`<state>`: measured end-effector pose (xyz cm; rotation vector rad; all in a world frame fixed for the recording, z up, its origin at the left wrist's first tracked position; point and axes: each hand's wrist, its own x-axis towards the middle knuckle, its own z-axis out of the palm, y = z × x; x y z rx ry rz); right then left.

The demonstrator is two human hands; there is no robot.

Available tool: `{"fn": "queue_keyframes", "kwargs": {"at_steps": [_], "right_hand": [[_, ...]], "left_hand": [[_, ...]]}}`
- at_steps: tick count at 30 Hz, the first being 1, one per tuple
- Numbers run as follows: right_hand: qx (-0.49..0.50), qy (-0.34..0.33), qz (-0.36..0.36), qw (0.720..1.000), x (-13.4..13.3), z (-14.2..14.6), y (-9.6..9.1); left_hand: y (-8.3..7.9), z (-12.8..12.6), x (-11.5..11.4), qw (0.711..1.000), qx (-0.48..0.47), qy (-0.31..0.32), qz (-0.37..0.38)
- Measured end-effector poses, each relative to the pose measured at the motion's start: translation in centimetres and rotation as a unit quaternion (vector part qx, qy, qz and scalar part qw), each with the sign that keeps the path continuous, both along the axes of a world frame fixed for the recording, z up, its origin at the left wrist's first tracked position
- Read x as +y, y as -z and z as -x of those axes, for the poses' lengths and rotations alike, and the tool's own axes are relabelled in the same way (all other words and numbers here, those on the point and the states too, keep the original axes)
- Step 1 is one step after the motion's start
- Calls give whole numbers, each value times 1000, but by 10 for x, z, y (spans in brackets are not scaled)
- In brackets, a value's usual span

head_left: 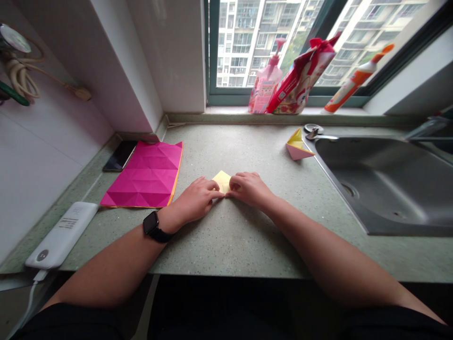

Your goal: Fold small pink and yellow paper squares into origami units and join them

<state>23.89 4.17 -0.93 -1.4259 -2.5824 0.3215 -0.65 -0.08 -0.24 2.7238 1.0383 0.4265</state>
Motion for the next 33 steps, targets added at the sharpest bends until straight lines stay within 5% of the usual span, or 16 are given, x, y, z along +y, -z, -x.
{"fn": "queue_keyframes", "kwargs": {"at_steps": [22,33], "right_hand": [[-25,-11,19,999,7,-16,-9],[-30,21,123,992,32,-72,-15]], "left_hand": [[-8,0,-8,998,41,-28,26],[-10,-1,-9,998,54,-33,32]]}}
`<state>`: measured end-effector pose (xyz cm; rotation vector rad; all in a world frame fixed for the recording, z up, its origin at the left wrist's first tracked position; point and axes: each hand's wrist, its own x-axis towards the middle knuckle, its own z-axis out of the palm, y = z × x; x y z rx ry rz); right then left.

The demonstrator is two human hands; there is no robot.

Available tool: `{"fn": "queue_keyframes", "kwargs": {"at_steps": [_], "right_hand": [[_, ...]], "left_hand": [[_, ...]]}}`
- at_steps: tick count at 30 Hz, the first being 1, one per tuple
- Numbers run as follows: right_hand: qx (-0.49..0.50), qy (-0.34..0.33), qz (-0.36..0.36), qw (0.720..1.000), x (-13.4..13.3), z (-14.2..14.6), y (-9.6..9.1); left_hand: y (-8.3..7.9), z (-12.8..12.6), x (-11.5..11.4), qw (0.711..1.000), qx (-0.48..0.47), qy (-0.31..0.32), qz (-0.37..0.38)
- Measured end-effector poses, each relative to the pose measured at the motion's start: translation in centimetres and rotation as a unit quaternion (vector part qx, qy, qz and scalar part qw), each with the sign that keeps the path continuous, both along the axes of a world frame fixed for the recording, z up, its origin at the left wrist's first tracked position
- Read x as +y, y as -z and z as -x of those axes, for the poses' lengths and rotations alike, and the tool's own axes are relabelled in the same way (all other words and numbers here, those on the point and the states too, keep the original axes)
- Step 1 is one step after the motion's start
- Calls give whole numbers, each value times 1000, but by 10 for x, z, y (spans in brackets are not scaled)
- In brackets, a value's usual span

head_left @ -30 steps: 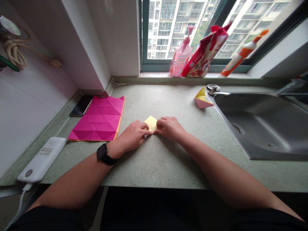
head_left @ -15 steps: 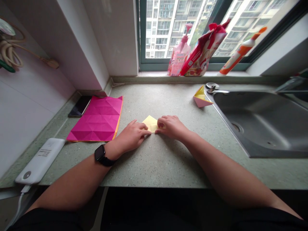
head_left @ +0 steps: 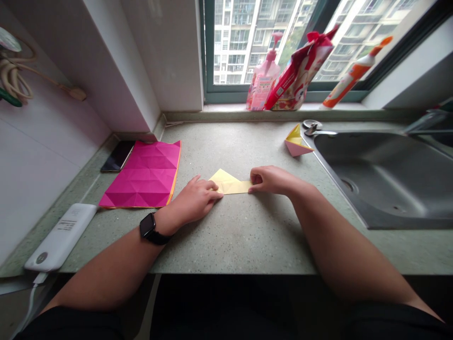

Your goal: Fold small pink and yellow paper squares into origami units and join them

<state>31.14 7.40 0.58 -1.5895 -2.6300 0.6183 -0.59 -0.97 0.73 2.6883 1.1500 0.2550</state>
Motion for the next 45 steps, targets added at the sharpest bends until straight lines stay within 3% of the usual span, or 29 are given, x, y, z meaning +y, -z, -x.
{"fn": "queue_keyframes", "kwargs": {"at_steps": [6,8,10,13,17,21,30,35,39,45], "right_hand": [[83,12,58,995,6,-20,-5],[141,40,-13,989,5,-15,-6],[186,55,-129,972,1,-5,-6],[221,-6,-200,954,-11,16,-4],[175,-125,-166,962,-29,39,3],[136,-177,-97,970,-34,47,10],[127,-169,-63,975,-33,49,10],[140,-161,-44,976,-32,49,10],[147,-167,-31,974,-31,49,9],[144,-168,-19,975,-31,50,4]], "left_hand": [[-1,0,0,1000,-6,7,-10],[-2,0,0,1000,-9,10,-12],[-2,0,0,1000,-11,11,-15],[-2,0,0,1000,-14,9,-21],[0,0,1,1000,-7,6,-10],[1,0,1,1000,-6,4,-9],[-2,9,0,999,8,-26,-40],[-10,20,5,998,34,-56,-19],[-14,33,8,996,48,-70,7],[-7,60,11,995,64,-73,-6]]}}
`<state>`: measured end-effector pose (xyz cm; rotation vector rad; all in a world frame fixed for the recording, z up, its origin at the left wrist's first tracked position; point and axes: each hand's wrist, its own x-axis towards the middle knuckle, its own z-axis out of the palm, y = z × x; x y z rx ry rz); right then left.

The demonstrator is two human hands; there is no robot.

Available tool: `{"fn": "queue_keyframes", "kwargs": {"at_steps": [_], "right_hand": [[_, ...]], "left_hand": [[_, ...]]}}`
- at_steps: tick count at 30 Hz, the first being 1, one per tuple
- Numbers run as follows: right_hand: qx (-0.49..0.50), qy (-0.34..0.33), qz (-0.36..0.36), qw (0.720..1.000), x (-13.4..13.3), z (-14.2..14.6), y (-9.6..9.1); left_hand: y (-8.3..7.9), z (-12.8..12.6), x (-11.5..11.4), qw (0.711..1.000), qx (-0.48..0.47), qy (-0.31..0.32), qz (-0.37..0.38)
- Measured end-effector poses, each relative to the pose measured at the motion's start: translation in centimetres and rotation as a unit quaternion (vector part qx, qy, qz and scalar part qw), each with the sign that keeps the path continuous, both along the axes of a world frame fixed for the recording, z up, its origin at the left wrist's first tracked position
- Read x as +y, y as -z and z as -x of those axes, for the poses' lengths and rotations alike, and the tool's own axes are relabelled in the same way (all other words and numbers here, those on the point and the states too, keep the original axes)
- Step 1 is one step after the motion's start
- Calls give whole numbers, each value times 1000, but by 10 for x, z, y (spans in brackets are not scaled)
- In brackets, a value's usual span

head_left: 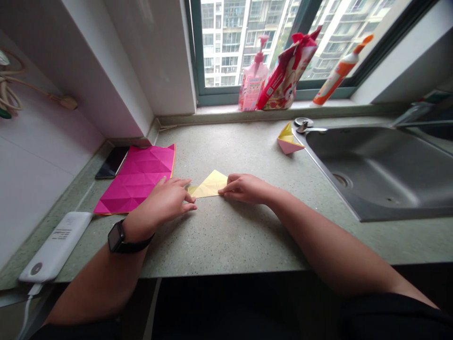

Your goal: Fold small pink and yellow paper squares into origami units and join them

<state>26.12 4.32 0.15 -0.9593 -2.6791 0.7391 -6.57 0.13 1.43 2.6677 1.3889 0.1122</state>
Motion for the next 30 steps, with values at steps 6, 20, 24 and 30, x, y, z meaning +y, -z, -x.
{"fn": "queue_keyframes", "kwargs": {"at_steps": [6,20,24,30], "right_hand": [[6,0,5,1000,2,0,2],[29,-7,-49,998,4,-1,14],[30,-6,-56,998,5,-2,15],[29,-7,-77,997,7,-5,16]], "left_hand": [[-14,-4,2,996,10,-76,36],[-7,-29,27,808,-483,-267,206],[-2,-25,28,885,-405,-219,72],[1,-14,28,981,-113,30,-152]]}}
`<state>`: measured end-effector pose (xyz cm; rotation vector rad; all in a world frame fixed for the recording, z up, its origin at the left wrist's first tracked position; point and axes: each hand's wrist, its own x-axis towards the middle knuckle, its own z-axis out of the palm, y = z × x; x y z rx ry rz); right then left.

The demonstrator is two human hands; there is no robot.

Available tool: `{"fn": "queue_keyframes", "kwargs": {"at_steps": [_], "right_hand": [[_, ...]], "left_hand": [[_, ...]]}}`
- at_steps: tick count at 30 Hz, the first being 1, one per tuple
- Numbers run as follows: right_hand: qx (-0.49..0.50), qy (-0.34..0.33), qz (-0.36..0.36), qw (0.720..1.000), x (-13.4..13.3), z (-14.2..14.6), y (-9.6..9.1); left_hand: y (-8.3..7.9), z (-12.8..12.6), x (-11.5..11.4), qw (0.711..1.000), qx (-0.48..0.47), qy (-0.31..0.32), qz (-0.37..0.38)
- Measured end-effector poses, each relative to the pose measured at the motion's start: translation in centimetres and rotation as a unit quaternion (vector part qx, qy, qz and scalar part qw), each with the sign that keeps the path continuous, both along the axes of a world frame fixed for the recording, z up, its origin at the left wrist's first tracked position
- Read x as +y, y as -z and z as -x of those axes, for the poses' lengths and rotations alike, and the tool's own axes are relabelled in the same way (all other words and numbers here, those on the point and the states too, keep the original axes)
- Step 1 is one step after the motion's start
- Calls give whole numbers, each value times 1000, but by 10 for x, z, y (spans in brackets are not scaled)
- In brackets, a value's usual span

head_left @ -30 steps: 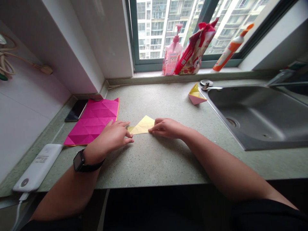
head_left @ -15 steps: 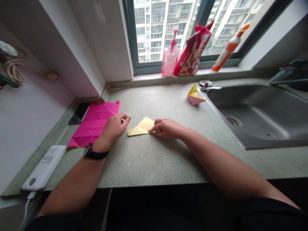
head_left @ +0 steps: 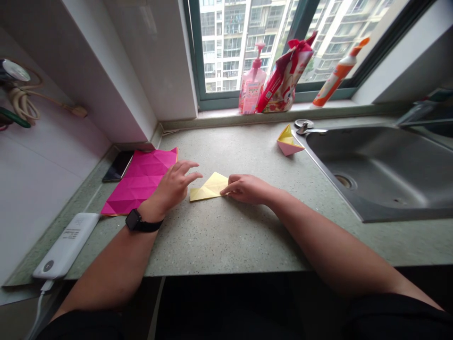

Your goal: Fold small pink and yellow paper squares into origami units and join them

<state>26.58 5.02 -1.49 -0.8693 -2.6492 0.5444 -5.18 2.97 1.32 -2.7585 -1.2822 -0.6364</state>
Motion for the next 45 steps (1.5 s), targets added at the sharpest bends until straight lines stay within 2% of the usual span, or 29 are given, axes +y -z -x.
{"fn": "queue_keyframes", "kwargs": {"at_steps": [5,10,14,17,19,22,25,29,34,36,39,42,45], "right_hand": [[4,-1,-15,1000,3,-3,1],[12,4,-56,998,10,-5,4],[9,84,-100,991,17,-3,14],[48,156,-118,980,21,0,22],[83,173,-118,974,21,2,23],[118,152,-105,976,18,3,18],[117,79,-77,987,11,5,8],[85,-16,-36,996,4,8,2],[75,-35,-39,996,6,8,6],[73,-40,-40,996,7,7,6],[67,-34,-36,997,7,4,3],[59,-20,-31,998,6,3,0],[53,-6,-29,998,5,2,-2]], "left_hand": [[-1,3,-2,997,57,48,9],[-2,2,-2,994,50,82,53],[1,-3,-1,993,34,105,51],[4,-15,-3,992,27,121,25],[6,-26,-6,990,30,137,12],[9,-43,-12,988,58,144,-5],[12,-56,-17,990,85,107,-25],[13,-64,-22,995,65,75,-26],[17,-74,-29,998,34,59,4],[19,-76,-30,998,-4,41,39],[20,-72,-25,983,-137,-3,125],[21,-62,-13,936,-288,-43,197],[25,-56,-3,889,-382,-55,247]]}}
